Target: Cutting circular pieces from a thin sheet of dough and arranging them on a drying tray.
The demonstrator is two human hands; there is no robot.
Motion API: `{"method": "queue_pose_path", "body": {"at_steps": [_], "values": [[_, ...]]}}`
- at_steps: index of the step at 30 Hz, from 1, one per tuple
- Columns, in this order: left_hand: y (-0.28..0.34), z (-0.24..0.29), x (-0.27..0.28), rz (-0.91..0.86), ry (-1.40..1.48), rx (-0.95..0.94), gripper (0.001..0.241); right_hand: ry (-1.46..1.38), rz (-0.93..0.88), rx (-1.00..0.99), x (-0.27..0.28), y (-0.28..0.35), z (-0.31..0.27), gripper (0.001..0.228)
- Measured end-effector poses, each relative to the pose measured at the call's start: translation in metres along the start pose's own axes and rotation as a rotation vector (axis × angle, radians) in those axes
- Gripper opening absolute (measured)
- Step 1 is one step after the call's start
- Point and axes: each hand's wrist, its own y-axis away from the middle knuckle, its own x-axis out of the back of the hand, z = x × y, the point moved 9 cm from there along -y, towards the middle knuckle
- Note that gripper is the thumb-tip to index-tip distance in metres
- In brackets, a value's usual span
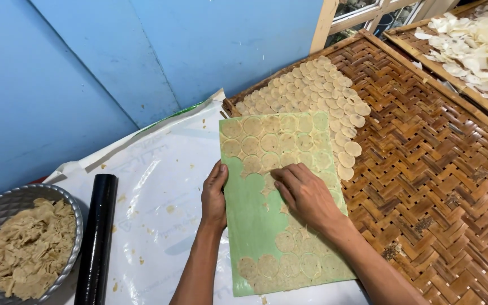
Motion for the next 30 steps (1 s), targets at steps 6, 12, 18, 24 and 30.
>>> {"method": "queue_pose_path", "body": {"at_steps": [6,12,18,24,30], "values": [[0.006,0.008,-0.009,-0.017,0.0,-0.01,0.04,0.046,-0.045,-0.038,-0.008,0.002,0.006,0.022],[0.008,0.008,-0.011,-0.034,-0.034,-0.005,0.04,-0.055,-0.123,-0.133,-0.027,-0.006,0.031,0.015],[0.002,0.002,-0.006,-0.048,0.004,-0.009,0.041,0.012,-0.121,-0.095,-0.018,-0.002,0.009,0.015],[0.004,0.003,-0.007,-0.047,-0.001,-0.005,0.041,0.051,-0.106,-0.083,-0.009,-0.004,0.0,0.02],[0.007,0.007,-0.01,-0.049,-0.021,0.005,0.041,0.03,-0.106,-0.044,-0.003,0.003,-0.005,0.021]]}}
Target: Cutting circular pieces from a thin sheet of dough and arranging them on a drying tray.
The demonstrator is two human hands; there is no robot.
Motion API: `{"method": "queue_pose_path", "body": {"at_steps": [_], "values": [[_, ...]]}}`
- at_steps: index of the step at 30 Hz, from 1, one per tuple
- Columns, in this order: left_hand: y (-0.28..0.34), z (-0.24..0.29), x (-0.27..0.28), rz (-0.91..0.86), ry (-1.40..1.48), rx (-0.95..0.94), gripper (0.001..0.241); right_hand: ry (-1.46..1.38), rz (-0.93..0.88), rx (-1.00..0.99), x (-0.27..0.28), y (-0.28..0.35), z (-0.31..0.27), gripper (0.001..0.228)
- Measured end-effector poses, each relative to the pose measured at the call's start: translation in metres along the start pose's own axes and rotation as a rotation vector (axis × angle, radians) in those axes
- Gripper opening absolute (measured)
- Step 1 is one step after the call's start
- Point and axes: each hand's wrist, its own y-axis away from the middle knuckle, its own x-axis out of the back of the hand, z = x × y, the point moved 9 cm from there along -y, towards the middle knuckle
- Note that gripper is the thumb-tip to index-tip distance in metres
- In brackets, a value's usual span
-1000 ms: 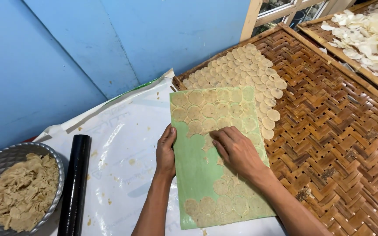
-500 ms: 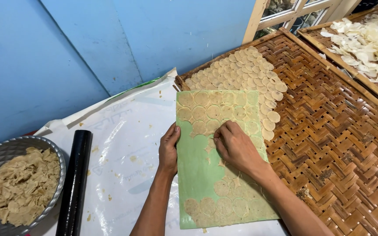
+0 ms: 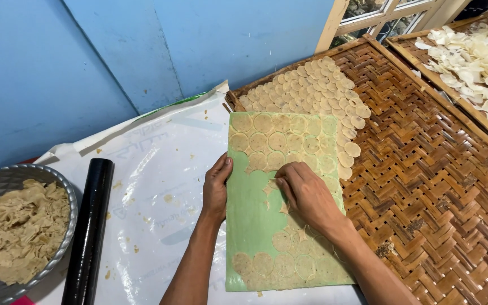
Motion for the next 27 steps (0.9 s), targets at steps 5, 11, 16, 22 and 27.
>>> {"method": "queue_pose_path", "body": {"at_steps": [5,11,16,22,27], "values": [[-0.004,-0.005,0.004,-0.01,-0.002,-0.002,0.041,-0.119,-0.008,-0.085,0.011,0.002,0.002,0.021],[-0.001,-0.001,0.001,-0.001,0.001,0.001,0.04,-0.19,-0.138,0.03,0.008,0.001,-0.008,0.029],[-0.002,-0.004,0.003,0.002,0.028,-0.004,0.04,-0.078,-0.071,0.069,-0.003,0.001,0.0,0.018],[0.003,0.004,-0.004,-0.008,0.006,-0.005,0.04,0.108,-0.169,-0.003,-0.001,0.002,-0.003,0.017],[0.002,0.003,-0.003,-0.022,-0.002,-0.009,0.041,0.094,-0.183,-0.061,0.007,0.003,-0.003,0.016]]}}
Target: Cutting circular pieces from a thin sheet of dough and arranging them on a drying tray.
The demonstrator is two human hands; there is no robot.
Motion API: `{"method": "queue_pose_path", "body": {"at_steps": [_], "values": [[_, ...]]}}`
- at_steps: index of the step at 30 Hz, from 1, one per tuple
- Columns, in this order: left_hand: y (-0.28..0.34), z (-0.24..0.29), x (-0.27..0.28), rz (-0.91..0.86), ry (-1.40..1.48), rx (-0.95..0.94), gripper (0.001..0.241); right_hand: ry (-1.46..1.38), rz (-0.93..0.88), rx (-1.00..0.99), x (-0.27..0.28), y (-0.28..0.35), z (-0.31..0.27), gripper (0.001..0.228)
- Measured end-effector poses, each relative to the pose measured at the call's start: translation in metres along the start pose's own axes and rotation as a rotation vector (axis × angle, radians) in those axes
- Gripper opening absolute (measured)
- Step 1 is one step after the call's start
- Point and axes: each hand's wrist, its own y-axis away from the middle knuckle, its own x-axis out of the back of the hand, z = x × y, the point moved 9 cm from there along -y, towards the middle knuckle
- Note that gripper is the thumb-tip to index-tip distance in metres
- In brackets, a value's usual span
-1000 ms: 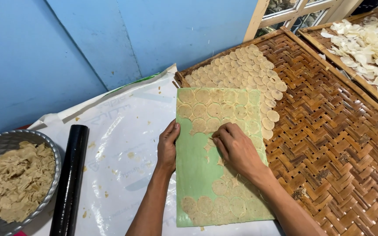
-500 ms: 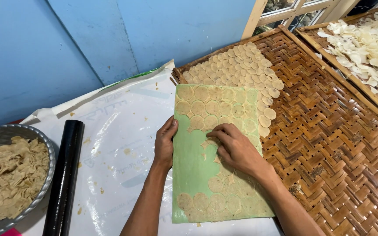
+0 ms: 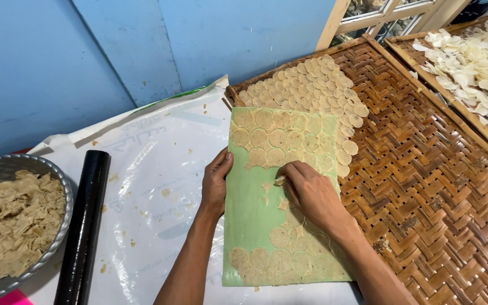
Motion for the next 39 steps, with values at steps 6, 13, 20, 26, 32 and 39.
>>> {"method": "queue_pose_path", "body": {"at_steps": [6,13,20,26,32,39], "values": [[0.001,0.001,-0.001,0.003,-0.008,0.005,0.041,0.005,0.023,0.048,0.006,0.001,-0.006,0.022],[-0.002,-0.004,0.003,0.005,-0.02,0.002,0.041,0.114,-0.003,0.059,-0.01,0.008,-0.006,0.021],[-0.003,-0.005,0.004,-0.001,-0.004,0.008,0.041,-0.271,0.225,-0.002,-0.001,0.015,0.013,0.02],[-0.005,-0.008,0.006,-0.006,0.003,0.003,0.041,-0.529,0.366,-0.17,0.016,0.016,0.026,0.019],[0.024,0.042,-0.032,-0.052,-0.147,-0.12,0.053,-0.914,0.217,-0.345,-0.016,0.0,0.037,0.024],[0.008,0.012,-0.023,-0.199,-0.54,-0.32,0.022,-1.237,0.164,-0.379,-0.052,-0.025,0.04,0.032]]}}
